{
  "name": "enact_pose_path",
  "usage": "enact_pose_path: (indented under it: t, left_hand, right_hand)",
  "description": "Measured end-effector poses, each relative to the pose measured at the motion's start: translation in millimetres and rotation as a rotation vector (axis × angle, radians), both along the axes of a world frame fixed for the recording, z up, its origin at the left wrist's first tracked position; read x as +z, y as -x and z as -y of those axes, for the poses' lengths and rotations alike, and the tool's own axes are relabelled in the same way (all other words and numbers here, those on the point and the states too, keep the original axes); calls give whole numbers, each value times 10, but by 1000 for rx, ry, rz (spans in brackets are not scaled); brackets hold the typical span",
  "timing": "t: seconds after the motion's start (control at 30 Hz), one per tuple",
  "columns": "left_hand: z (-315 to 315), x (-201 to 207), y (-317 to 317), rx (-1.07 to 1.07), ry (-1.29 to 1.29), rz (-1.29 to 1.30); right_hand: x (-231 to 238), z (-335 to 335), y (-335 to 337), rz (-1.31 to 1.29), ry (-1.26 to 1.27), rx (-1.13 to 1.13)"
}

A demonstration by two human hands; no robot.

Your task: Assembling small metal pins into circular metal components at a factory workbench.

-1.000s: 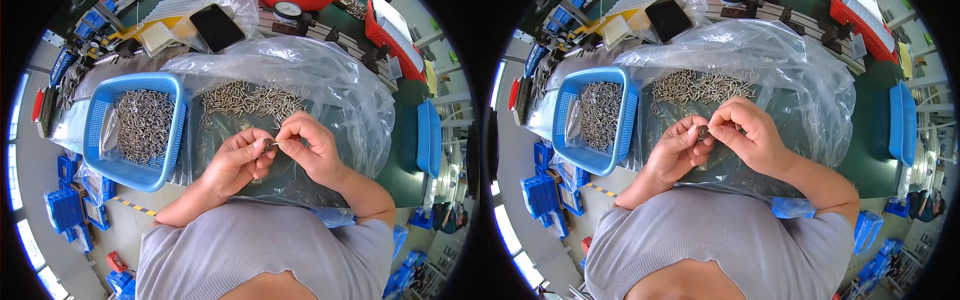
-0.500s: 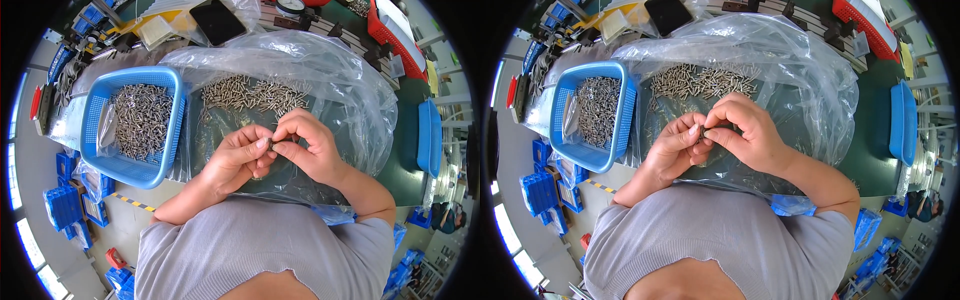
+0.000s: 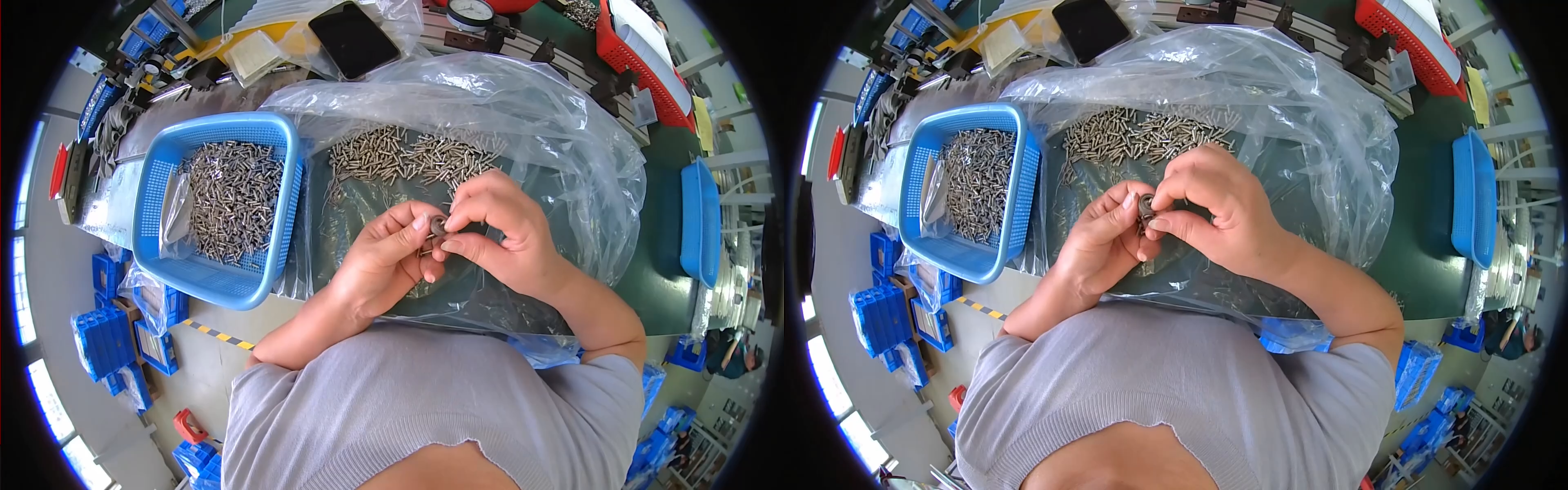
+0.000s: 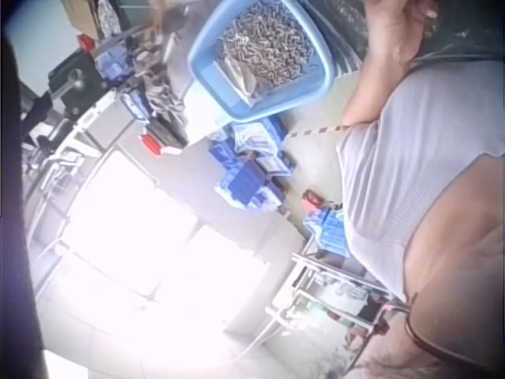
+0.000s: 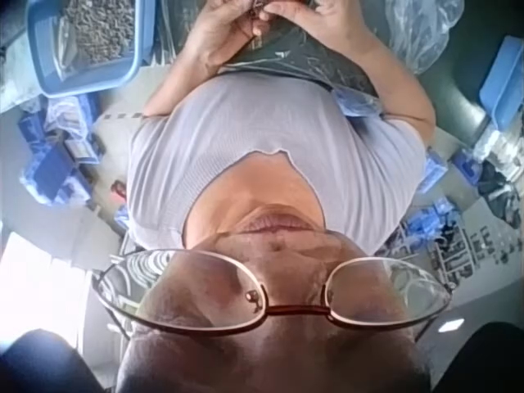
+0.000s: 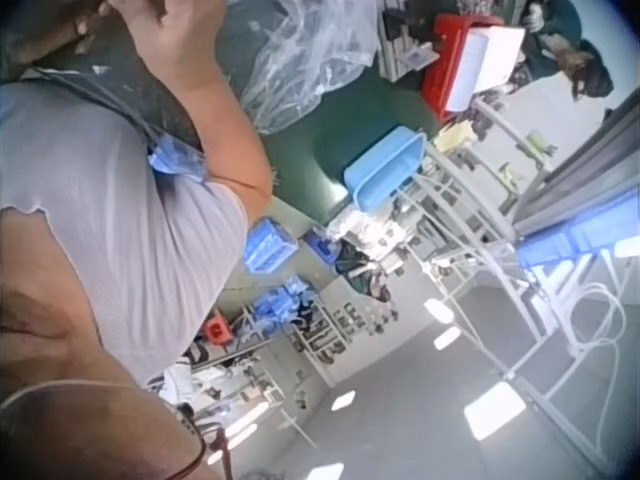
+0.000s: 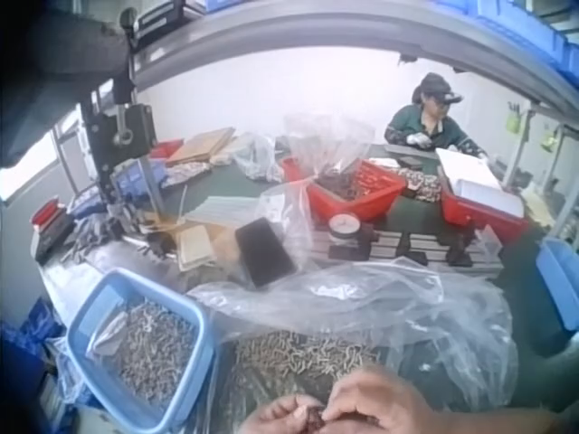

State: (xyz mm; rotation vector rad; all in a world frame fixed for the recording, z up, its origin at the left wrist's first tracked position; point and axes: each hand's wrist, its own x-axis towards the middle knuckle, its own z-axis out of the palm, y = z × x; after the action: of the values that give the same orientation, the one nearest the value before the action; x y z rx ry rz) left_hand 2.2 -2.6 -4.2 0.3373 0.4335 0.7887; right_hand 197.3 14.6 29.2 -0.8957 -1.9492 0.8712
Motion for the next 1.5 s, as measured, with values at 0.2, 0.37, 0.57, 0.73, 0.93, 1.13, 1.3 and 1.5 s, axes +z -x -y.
enact_pose_path:
  t: [0.2,0.37,0.57,0.73,0.93,1.13,1.3,1.5]
  left_hand:
    - [-26,-29,44,75,-16,72]
    - [-35,33,17,119,32,57]
    - [-22,13,35,94,68,119]
    - [-26,-35,61,47,22,143]
    - [-19,1,42,32,15,111]
    - [-24,-26,43,34,24,123]
    - [-10,-16,33,65,38,100]
    - [-8,6,31,55,62,38]
  right_hand:
    - [2,-89,-83,-17,0,-72]
    - [-116,-138,-128,373,-154,-83]
    - [-102,-125,-85,462,-243,-60]
    - [-95,-115,-88,517,-272,-45]
    - [-146,-70,-72,617,-404,-76]
    - [-161,-119,-33,511,-360,-130]
    - [-182,-130,-8,526,-330,-101]
    - [-4,-103,-65,181,55,-60]
